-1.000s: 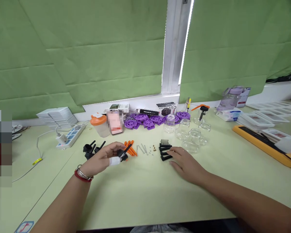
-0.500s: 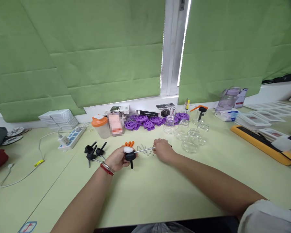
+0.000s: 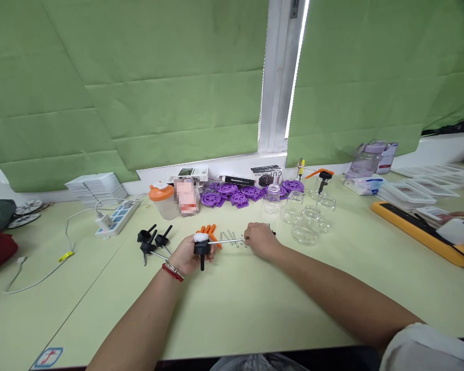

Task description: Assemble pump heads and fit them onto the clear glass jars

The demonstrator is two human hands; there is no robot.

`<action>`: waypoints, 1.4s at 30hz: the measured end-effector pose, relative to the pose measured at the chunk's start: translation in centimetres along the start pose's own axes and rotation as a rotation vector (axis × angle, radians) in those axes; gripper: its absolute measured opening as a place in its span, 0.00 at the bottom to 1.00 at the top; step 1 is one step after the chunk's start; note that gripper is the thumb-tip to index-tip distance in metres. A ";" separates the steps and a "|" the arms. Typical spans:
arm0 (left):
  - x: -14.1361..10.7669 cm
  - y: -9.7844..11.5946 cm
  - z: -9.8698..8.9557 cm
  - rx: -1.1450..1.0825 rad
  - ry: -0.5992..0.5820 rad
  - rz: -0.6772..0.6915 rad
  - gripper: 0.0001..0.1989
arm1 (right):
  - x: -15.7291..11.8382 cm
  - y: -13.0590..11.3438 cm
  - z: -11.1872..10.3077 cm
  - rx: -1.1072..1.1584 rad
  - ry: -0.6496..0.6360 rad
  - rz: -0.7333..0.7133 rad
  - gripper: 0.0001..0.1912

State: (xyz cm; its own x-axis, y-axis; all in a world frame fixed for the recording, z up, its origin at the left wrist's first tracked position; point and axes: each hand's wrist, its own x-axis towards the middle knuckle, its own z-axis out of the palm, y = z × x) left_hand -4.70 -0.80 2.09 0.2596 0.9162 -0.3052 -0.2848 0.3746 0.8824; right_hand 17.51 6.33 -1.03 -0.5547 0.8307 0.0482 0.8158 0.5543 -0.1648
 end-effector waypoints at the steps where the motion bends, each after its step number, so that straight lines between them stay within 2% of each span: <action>1: -0.1 0.0 0.0 0.008 -0.012 0.002 0.13 | 0.0 0.1 0.0 0.004 0.005 0.001 0.08; 5: -0.1 -0.2 -0.1 0.025 -0.029 -0.049 0.15 | 0.1 0.4 0.1 0.034 0.020 0.012 0.06; 13: 0.4 -0.7 -0.9 -0.013 -0.049 -0.005 0.11 | 0.1 0.7 0.1 0.069 0.007 0.017 0.07; 19: 0.3 -0.6 -0.9 -0.047 -0.003 -0.027 0.15 | -0.2 0.4 -0.5 0.155 0.054 0.010 0.07; 23: -0.1 -0.5 -0.7 -0.011 -0.086 0.013 0.13 | -0.8 0.5 -1.4 0.381 0.164 0.036 0.08; 26: -0.4 -0.6 -0.4 0.082 -0.178 0.043 0.14 | -1.8 0.4 -1.9 0.703 0.198 0.123 0.08; 29: -0.6 -0.7 0.0 0.127 -0.216 0.049 0.15 | -3.6 0.2 -2.2 1.075 0.167 0.232 0.07; 33: -0.3 -1.0 0.6 0.180 -0.141 0.061 0.11 | -6.2 0.1 -1.8 1.337 0.105 0.320 0.09; 37: 0.2 -1.5 1.2 0.243 0.005 0.036 0.06 | -7.5 0.4 -0.4 1.456 0.109 0.379 0.15; 42: 0.2 -2.6 2.1 0.273 0.046 -0.003 0.03 | -7.9 0.7 1.1 1.495 0.132 0.392 0.16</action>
State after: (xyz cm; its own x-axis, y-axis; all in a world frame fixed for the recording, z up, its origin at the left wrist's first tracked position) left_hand -1.98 -1.89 0.51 0.2163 0.9230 -0.3182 -0.0228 0.3306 0.9435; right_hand 22.26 0.10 -2.62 -0.2699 0.9493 -0.1615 -0.0436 -0.1796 -0.9828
